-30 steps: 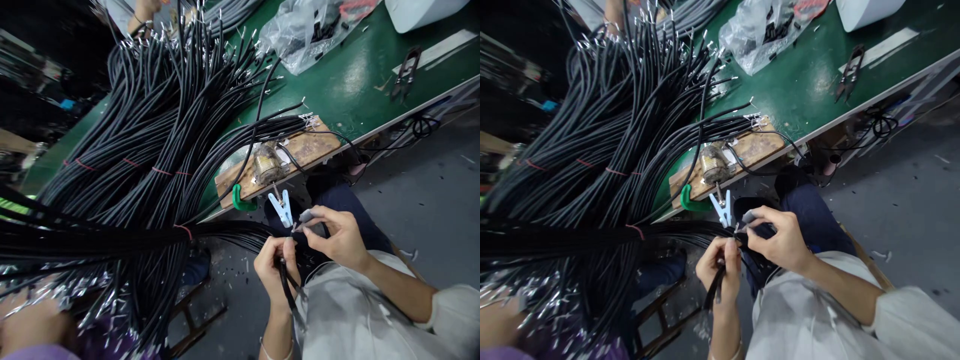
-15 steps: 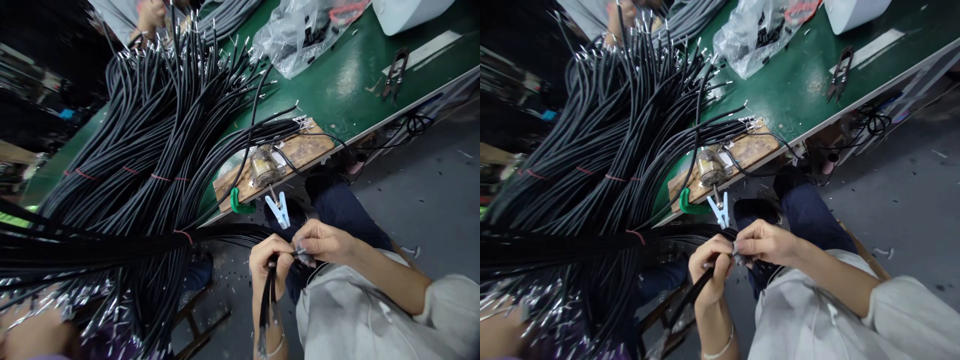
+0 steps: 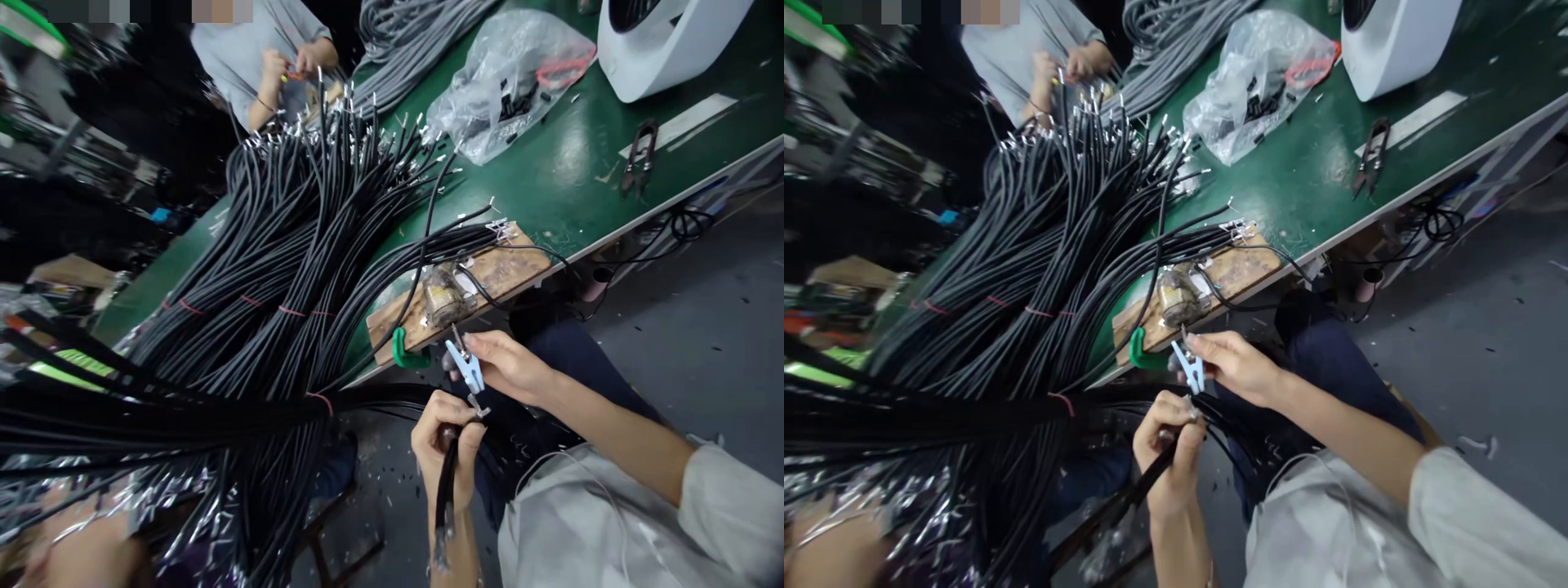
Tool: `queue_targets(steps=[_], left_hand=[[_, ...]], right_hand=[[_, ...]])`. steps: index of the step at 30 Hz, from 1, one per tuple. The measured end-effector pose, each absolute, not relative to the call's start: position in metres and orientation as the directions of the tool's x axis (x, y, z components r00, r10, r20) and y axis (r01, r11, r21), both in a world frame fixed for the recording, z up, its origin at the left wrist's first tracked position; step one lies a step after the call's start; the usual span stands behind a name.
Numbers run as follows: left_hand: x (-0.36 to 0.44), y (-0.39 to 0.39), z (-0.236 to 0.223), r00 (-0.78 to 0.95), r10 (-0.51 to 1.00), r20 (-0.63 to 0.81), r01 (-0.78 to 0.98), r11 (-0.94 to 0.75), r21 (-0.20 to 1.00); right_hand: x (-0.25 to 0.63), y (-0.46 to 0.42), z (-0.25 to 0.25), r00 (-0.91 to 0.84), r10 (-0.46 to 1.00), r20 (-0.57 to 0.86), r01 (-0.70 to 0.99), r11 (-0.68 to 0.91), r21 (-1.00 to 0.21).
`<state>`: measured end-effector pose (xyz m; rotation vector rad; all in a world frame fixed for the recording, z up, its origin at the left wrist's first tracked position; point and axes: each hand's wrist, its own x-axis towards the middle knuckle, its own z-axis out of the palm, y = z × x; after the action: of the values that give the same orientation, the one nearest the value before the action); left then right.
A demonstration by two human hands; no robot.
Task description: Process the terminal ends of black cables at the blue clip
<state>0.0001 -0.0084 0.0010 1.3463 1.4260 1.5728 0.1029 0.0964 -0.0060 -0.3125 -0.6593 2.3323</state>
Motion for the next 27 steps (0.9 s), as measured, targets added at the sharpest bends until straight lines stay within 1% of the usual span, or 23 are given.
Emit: queue_targets(steps=[2,4,7,10,14,20,23,27], left_hand=[[-0.003,-0.006,-0.001,-0.301,0.917,0.263,0.169,-0.220,0.961],[-0.004,-0.004,-0.003,-0.309,0.912,0.269,0.159,-0.230,0.960],[-0.004,-0.002,-0.005,-0.318,0.906,0.279,0.157,-0.239,0.958],[-0.004,-0.002,-0.007,-0.330,0.904,0.272,0.161,-0.230,0.960],[-0.003,-0.003,-0.009,-0.365,0.895,0.258,0.175,-0.206,0.963],[-0.001,-0.002,-0.009,-0.391,0.883,0.260,0.198,-0.195,0.961],[0.000,-0.001,-0.009,-0.397,0.877,0.269,0.214,-0.197,0.957],[0.000,-0.001,-0.012,-0.383,0.881,0.279,0.220,-0.206,0.954]], right_hand=[[0.098,0.094,-0.011,-0.747,0.663,-0.049,-0.577,-0.684,-0.446],[0.095,0.093,-0.017,-0.785,0.619,0.002,-0.574,-0.726,-0.379],[0.091,0.094,-0.023,-0.808,0.580,0.104,-0.577,-0.741,-0.343],[0.087,0.096,-0.025,-0.804,0.574,0.156,-0.588,-0.726,-0.357],[0.083,0.097,-0.027,-0.817,0.554,0.161,-0.568,-0.723,-0.393],[0.080,0.096,-0.035,-0.822,0.526,0.219,-0.569,-0.737,-0.364],[0.080,0.095,-0.034,-0.805,0.561,0.194,-0.589,-0.712,-0.382],[0.083,0.094,-0.030,-0.781,0.609,0.137,-0.597,-0.665,-0.449]])
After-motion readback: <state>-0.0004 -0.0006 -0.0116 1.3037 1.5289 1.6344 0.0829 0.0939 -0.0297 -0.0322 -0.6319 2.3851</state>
